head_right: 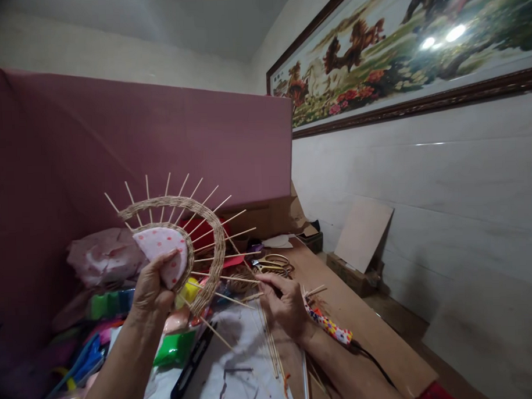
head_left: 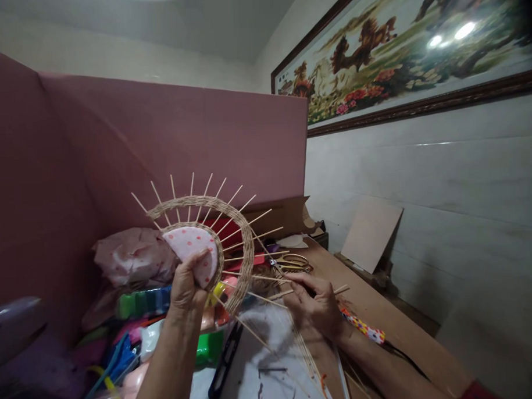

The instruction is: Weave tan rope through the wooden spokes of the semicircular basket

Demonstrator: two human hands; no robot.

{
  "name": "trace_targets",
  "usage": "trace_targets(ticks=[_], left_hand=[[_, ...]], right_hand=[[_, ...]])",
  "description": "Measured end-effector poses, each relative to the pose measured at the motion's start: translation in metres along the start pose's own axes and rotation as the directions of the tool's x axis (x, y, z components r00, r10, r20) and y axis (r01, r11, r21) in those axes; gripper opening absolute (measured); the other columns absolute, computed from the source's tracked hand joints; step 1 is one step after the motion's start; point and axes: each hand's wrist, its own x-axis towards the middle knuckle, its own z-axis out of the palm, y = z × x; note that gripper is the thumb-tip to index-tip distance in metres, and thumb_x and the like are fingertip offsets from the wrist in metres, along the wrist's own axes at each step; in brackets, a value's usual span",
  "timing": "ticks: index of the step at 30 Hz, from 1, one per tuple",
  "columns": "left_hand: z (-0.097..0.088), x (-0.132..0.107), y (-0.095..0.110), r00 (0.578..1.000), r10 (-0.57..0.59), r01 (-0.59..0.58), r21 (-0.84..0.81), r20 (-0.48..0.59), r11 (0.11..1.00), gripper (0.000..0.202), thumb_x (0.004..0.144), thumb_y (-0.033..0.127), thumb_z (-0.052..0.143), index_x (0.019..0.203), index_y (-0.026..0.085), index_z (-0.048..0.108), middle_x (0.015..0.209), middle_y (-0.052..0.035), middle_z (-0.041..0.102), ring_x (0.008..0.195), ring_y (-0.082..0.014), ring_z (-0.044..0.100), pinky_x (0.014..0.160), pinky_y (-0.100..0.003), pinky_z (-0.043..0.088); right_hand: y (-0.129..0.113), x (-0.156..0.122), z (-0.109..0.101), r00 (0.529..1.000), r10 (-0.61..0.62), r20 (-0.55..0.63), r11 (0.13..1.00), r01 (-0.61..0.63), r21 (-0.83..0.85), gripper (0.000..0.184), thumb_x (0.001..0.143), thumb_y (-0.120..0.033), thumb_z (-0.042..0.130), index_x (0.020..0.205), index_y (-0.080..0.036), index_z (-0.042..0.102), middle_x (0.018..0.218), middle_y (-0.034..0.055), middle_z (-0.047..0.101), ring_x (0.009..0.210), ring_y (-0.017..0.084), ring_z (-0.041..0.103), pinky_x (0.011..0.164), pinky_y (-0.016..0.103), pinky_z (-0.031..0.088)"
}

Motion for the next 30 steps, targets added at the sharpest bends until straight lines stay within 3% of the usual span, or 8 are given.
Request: trace_targets(ticks=[8,13,18,26,30], left_hand=[[0.004,-0.006,0.004,0.991,0.101,-0.106,0.061,0.086,0.992,0.017,0.057,0.004,0.063,0.073,0.011,0.060,0.062,-0.0015,0.067,0.052,-0.0133,0.063,0.049,-0.022,0.053],[0.007,-0.010,-0.003,0.995,0.073,-0.077,0.058,0.064,0.995,0.021,0.057,0.008,0.067,0.075,0.012,0.060,0.066,-0.0014,0.067,0.056,-0.0128,0.062,0.051,-0.022,0.053],[0.005,-0.010,-0.013,0.999,0.031,-0.033,0.063,0.042,0.997,0.026,0.056,0.010,0.068,0.080,0.013,0.060,0.069,-0.0024,0.067,0.057,-0.0136,0.062,0.052,-0.023,0.053],[0.003,-0.009,-0.023,0.997,0.072,-0.072,0.099,0.005,0.992,0.033,0.054,0.013,0.071,0.085,0.016,0.059,0.064,0.0013,0.065,0.051,-0.0123,0.060,0.050,-0.024,0.052],[0.002,-0.006,-0.021,0.999,0.012,-0.012,0.006,-0.046,1.000,0.022,0.058,0.009,0.067,0.078,0.014,0.059,0.062,0.0006,0.065,0.050,-0.0110,0.060,0.050,-0.021,0.051]], right_hand=[[-0.008,-0.003,-0.003,0.980,-0.188,0.058,0.978,0.193,-0.081,0.026,0.080,-0.011,0.052,0.102,-0.020,0.063,0.087,0.0051,0.068,0.078,0.016,0.064,0.069,0.026,0.050],[-0.017,-0.006,0.001,0.957,-0.261,0.125,0.955,0.275,-0.110,0.027,0.079,-0.009,0.052,0.101,-0.020,0.062,0.079,0.0048,0.066,0.073,0.015,0.062,0.066,0.026,0.048],[-0.017,-0.009,0.001,0.944,-0.274,0.186,0.940,0.303,-0.154,0.027,0.078,-0.010,0.050,0.100,-0.020,0.063,0.069,0.0033,0.058,0.064,0.014,0.055,0.060,0.026,0.044],[-0.019,-0.006,-0.002,0.901,-0.273,0.336,0.920,0.347,-0.182,0.037,0.073,-0.009,0.046,0.102,-0.022,0.065,0.072,0.0034,0.052,0.066,0.014,0.049,0.058,0.026,0.040],[-0.020,-0.005,-0.004,0.917,-0.270,0.294,0.941,0.316,-0.121,0.037,0.074,-0.010,0.047,0.104,-0.023,0.063,0.071,0.0021,0.051,0.063,0.013,0.048,0.056,0.025,0.040]])
